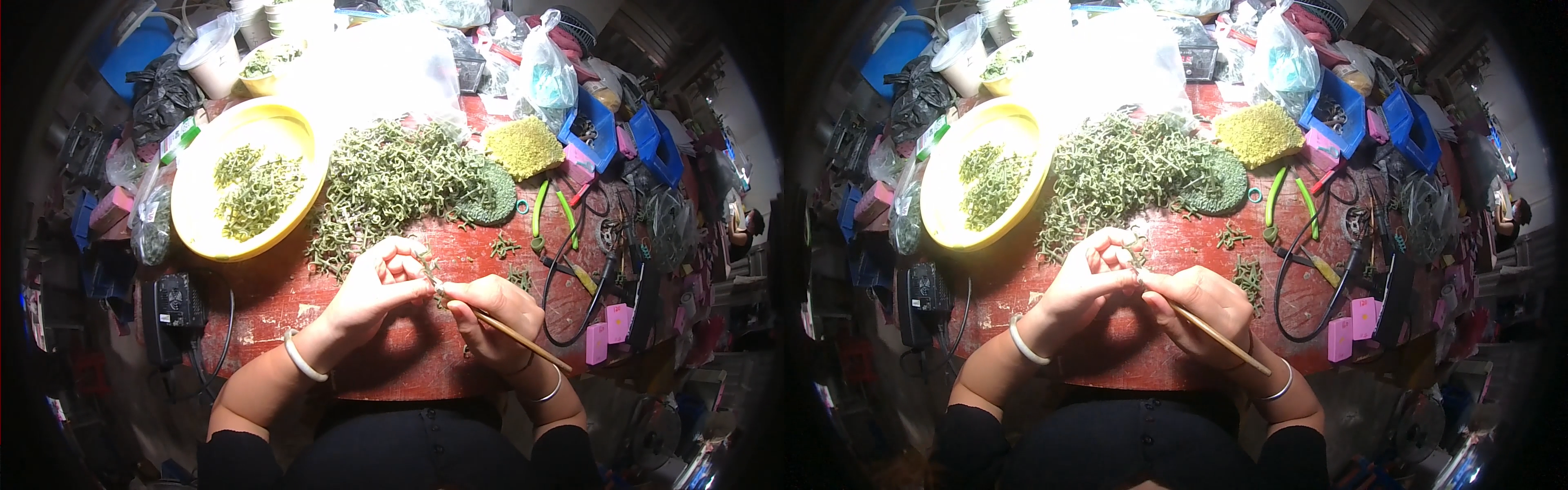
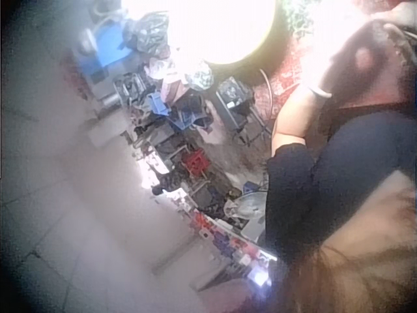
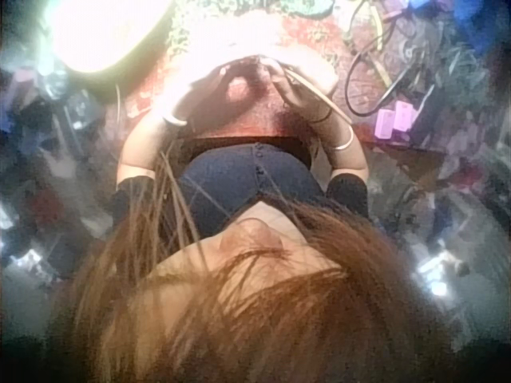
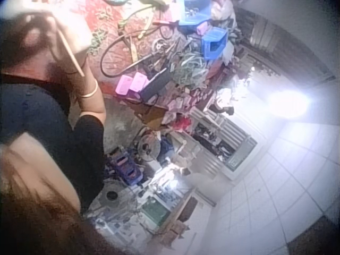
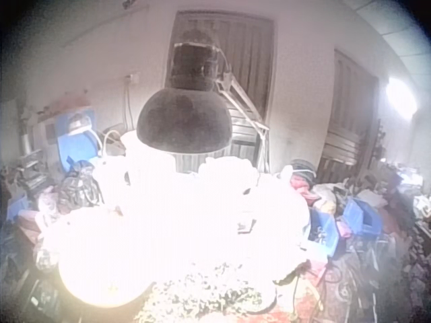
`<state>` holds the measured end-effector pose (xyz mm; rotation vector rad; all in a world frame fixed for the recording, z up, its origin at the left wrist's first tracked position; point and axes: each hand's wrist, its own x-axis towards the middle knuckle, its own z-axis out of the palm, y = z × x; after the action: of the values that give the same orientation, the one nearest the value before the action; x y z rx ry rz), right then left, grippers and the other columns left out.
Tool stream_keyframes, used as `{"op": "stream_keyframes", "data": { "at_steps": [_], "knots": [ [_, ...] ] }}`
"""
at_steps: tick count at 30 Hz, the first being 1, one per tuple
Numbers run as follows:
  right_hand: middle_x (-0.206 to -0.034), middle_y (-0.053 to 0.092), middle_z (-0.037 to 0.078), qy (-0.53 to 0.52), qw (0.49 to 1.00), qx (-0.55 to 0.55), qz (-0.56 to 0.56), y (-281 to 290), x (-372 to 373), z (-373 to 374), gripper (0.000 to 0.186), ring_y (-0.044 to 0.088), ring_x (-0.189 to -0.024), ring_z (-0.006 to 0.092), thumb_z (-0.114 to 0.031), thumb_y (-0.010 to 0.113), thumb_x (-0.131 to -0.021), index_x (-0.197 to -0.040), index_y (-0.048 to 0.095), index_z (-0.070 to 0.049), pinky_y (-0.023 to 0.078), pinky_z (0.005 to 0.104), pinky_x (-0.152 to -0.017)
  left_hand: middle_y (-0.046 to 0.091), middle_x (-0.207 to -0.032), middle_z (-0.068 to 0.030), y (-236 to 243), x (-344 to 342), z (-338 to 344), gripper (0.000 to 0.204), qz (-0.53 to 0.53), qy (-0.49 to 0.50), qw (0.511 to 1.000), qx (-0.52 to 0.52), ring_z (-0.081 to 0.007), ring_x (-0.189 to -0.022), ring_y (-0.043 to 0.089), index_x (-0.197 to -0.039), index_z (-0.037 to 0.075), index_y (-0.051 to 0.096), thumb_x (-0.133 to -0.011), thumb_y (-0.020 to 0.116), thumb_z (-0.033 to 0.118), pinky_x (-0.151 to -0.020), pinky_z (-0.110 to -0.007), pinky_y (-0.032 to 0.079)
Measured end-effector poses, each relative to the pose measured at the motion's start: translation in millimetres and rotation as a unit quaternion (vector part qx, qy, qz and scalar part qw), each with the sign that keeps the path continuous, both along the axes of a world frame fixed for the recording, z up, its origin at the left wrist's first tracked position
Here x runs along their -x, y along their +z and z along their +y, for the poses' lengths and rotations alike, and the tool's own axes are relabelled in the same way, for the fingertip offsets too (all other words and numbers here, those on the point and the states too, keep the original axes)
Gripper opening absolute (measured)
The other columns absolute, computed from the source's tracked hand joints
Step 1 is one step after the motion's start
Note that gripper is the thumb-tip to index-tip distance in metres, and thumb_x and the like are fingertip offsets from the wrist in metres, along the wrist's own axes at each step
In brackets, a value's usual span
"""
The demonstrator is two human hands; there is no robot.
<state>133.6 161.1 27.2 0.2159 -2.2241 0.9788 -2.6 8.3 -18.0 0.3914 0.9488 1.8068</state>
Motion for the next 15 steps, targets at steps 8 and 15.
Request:
{"op": "stream_keyframes", "data": {
  "at_steps": [8, 15],
  "knots": [
    [-0.08, 0.068, 0.011, -0.003, 0.999, 0.041, 0.014, -2, -4, 2, 0.017, 0.062, -0.063, 0.0211, -0.004, 0.074, -0.089, -0.104, 0.07, 0.002, 0.05, 0.0305, -0.057, 0.066, -0.091, -0.0038, 8, 0, 1, 0.031, 0.004, -0.009, 1.0, 0.017, -0.0114, -0.086, 0.067, -0.115, 0.005, 0.054, -0.089, 0.068, -0.004, -0.074, -0.023, 0.053],
    [-0.089, 0.065, 0.012, -0.069, 0.995, 0.066, -0.008, 7, -1, 8, 0.016, 0.061, -0.073, 0.0226, 0.001, 0.069, -0.087, -0.103, 0.066, 0.001, 0.05, 0.0315, -0.064, 0.06, -0.098, 0.0014, 2, -10, 3, 0.022, 0.159, 0.027, 0.987, -0.012, -0.0053, -0.09, 0.058, -0.107, 0.008, 0.055, -0.092, 0.067, -0.003, -0.08, -0.022, 0.051]
  ]
}}
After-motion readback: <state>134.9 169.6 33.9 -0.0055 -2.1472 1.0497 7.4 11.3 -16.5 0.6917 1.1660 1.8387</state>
